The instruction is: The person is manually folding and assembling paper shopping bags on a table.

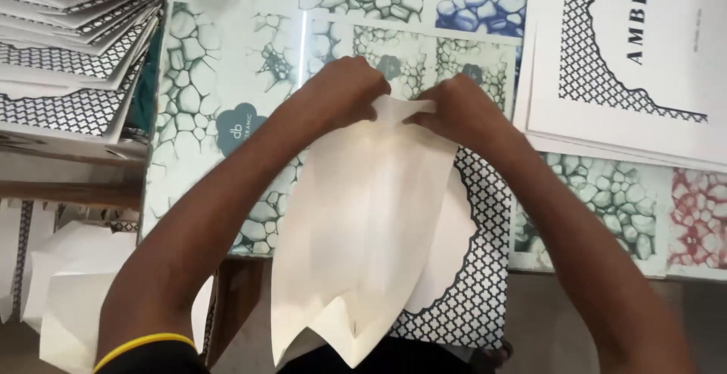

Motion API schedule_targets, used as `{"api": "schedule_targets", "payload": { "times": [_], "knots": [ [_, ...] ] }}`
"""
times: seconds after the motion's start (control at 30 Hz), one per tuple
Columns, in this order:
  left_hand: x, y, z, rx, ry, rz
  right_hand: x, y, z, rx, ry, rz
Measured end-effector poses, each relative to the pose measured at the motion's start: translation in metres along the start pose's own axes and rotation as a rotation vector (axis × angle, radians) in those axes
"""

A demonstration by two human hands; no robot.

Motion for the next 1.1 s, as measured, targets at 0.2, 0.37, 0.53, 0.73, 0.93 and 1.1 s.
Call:
{"api": "schedule_targets", "payload": {
  "times": [0.2,0.37,0.53,0.73,0.93,1.1],
  "knots": [
    [0.01,-0.007,0.001,0.051,-0.061,-0.016,0.006,0.021,0.003,0.158,-0.029,-0.098],
    [0.034,0.008,0.023,0.432,-0.523,0.044,0.028,0.014,0.02,0.23,-0.048,-0.087],
    [0.032,0.049,0.096,0.567,-0.385,0.069,0.02,0.012,0.016,0.166,-0.006,-0.141],
    [-0.005,0.059,0.099,0.273,-0.09,0.226,0.018,0.0,0.009,0.166,0.106,-0.249],
    [0.019,0.062,0.098,0.322,-0.306,0.224,0.002,0.002,0.012,0.188,0.115,-0.188],
    [0.014,0.068,0.105,0.411,-0.312,0.22,-0.016,-0.007,0.006,0.133,0.24,-0.246]
  ]
}}
Point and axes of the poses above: each hand's wrist, its own y-axis towards the middle knuckle, its own z-axis out of the palm, x = y × z, the point moved 7 cm from there along y, towards the middle knuckle, and after that the axes turned 12 degrees about y, right-handed, at the moved point
